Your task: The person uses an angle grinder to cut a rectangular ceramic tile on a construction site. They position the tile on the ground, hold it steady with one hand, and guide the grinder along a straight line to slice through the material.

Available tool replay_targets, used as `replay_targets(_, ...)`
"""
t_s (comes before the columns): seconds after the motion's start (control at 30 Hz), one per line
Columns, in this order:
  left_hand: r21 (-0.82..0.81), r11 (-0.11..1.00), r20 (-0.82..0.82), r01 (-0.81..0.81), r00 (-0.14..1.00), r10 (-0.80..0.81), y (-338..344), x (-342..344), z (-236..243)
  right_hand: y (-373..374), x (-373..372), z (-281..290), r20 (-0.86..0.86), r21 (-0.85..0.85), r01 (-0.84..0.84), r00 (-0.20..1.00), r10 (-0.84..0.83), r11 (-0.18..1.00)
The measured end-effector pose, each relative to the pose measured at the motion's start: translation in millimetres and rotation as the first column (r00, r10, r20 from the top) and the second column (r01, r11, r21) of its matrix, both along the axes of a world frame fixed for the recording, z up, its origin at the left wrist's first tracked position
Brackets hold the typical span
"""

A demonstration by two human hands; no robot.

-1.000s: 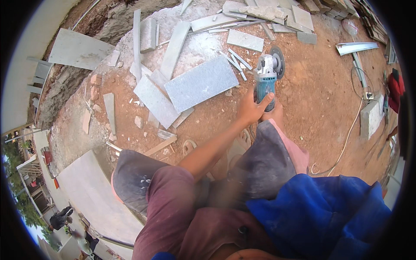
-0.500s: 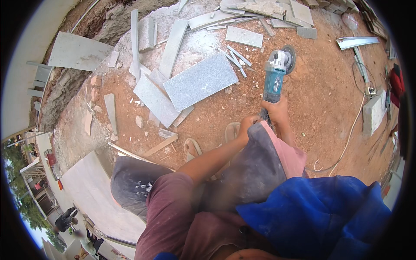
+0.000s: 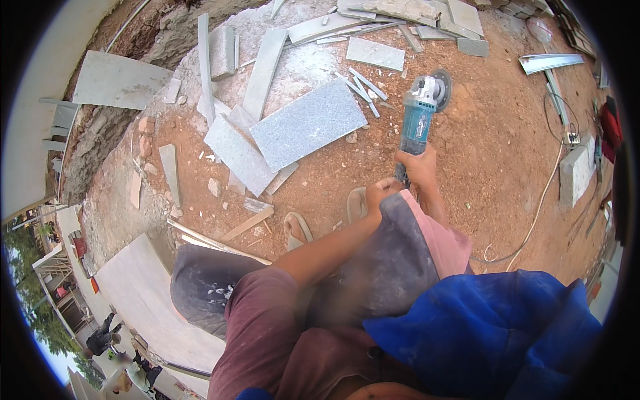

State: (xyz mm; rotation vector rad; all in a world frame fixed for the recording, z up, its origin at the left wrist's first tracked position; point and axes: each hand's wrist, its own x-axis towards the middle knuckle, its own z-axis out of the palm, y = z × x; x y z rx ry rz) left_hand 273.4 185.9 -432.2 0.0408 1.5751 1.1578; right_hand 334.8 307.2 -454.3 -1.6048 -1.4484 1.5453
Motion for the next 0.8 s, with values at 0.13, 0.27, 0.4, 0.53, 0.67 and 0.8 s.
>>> replay_targets(0.13,0.004,0.999,0.052,-0.046,0.998,0.046,-0.5,5.3,0.3,1.1,-0.4,1.9,0.042,0.008,-0.027,0.999,0.027,1.000)
replay_targets(0.27,0.039,0.995,-0.107,0.087,0.991,-0.082,-5.1,7.0,-39.9,9.6,-0.7,-9.2,0.128,0.034,-0.136,0.983,0.130,0.990)
replay_targets(0.4,0.012,0.940,-0.578,0.342,0.769,-0.272,3.5,-47.7,-37.1,22.8,-6.3,-7.7,0.182,0.126,-0.223,0.963,0.199,0.966)
replay_targets(0.53,-0.208,0.933,-0.930,0.292,0.237,-0.282,24.5,-136.7,-55.4,28.6,-31.5,-11.9,0.251,0.113,-0.328,0.923,0.292,0.938)
replay_targets(0.67,-0.542,0.775,-0.779,0.325,0.152,-0.608,51.4,-193.2,-67.3,29.8,-70.2,-9.1,0.289,0.118,-0.435,0.875,0.389,0.893)
replay_targets(0.8,-0.670,0.664,-0.666,0.330,0.127,-0.735,63.7,-197.3,-78.7,33.8,-95.8,-11.4,0.385,0.064,-0.515,0.803,0.455,0.854)
